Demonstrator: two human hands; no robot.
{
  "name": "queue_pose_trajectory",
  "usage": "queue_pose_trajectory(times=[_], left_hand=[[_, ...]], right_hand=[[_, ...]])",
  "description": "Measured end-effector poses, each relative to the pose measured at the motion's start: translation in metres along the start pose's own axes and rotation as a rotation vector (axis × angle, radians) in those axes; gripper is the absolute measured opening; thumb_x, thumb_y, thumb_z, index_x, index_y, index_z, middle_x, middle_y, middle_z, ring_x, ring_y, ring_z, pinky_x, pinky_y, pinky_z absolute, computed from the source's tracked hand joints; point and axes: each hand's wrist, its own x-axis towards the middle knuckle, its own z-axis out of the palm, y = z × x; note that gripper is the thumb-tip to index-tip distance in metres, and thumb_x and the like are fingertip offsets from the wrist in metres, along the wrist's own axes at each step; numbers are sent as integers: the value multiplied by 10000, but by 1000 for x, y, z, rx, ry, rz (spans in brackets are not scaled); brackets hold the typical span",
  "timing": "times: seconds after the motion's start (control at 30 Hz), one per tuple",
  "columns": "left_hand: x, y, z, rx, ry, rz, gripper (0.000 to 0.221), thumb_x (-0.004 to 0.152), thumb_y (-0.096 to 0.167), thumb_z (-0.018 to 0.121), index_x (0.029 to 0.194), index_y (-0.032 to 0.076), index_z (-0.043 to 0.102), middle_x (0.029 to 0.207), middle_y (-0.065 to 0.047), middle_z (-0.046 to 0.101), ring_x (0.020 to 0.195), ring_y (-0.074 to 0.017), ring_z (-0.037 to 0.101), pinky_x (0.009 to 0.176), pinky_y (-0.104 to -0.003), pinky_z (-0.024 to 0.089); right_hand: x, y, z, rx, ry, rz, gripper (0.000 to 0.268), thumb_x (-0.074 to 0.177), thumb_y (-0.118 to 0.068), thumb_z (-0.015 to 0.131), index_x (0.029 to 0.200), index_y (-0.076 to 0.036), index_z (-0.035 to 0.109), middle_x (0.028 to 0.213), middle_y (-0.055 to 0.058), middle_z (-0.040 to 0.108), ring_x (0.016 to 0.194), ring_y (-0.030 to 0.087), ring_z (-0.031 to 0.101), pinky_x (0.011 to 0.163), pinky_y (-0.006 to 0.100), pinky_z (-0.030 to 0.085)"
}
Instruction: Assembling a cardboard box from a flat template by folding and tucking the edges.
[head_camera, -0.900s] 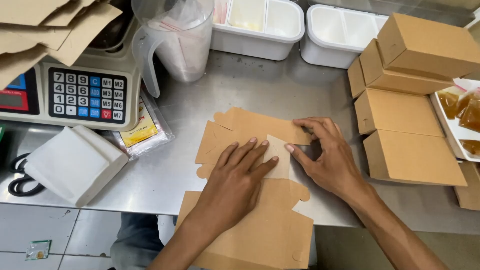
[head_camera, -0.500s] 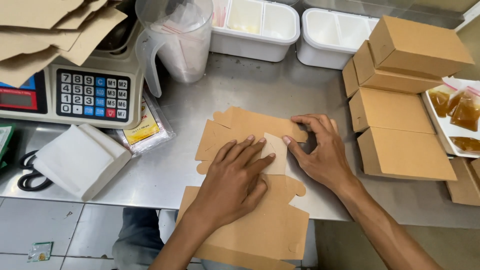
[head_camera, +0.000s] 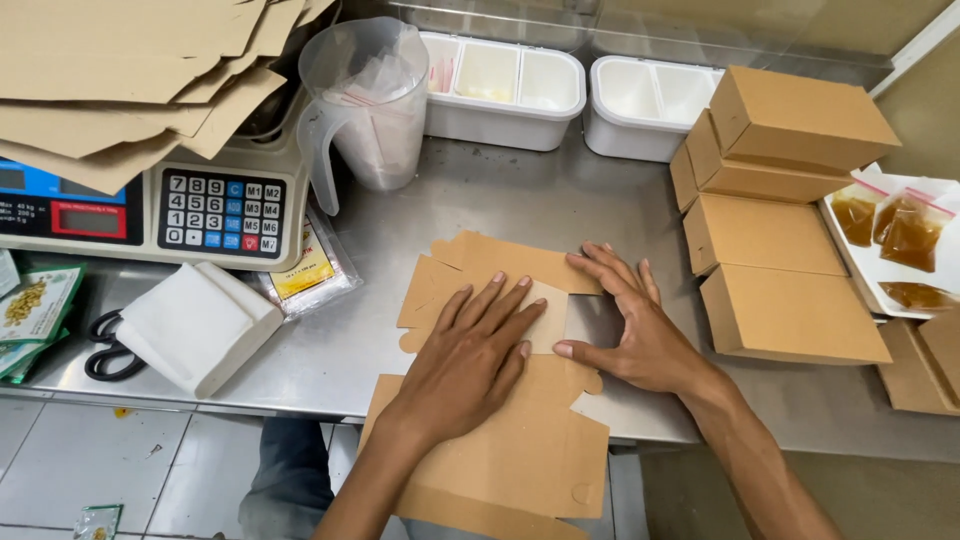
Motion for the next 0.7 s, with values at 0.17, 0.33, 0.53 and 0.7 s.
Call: queue_pose_trajectory(times=[0.17, 0.33, 0.53, 0.7], left_hand=[[0, 0, 1, 13, -7, 2, 492, 1062, 229, 418, 1523, 79, 501, 1637, -212, 396, 1571, -391, 232, 1248, -582, 60], [0, -2, 3, 18, -4, 4, 512, 1071, 246, 403, 1542, 58, 466, 1641, -210, 389, 1574, -380, 224, 1249, -571, 52], [0, -29, 36, 211, 274, 211, 499, 1089, 274, 382, 1534, 65, 462, 1644, -116, 408, 1537, -339, 318, 1246, -513, 198], [0, -30, 39, 250, 289, 210, 496, 1085, 270, 389, 1532, 72, 470, 1638, -110, 421, 1533, -334, 335, 1239, -514, 214]], right_hand=[[1, 3, 1, 4, 3, 14, 950, 739, -282, 902, 1565, -170, 447, 1652, 205, 332, 1579, 436, 124, 1198, 689, -133], [3, 2, 5, 12, 43, 52, 864, 785, -275, 867, 1548, -164, 477, 1627, 202, 377, 1573, 434, 169, 1211, 684, -107], [8, 19, 10, -122, 130, 26, 695, 848, -413, 770, 1474, -235, 526, 1612, 24, 459, 1558, 182, 308, 1262, 486, 5], [13, 10, 9, -188, 212, 66, 602, 885, -428, 718, 1438, -237, 577, 1470, -43, 571, 1403, 143, 477, 1208, 426, 127]])
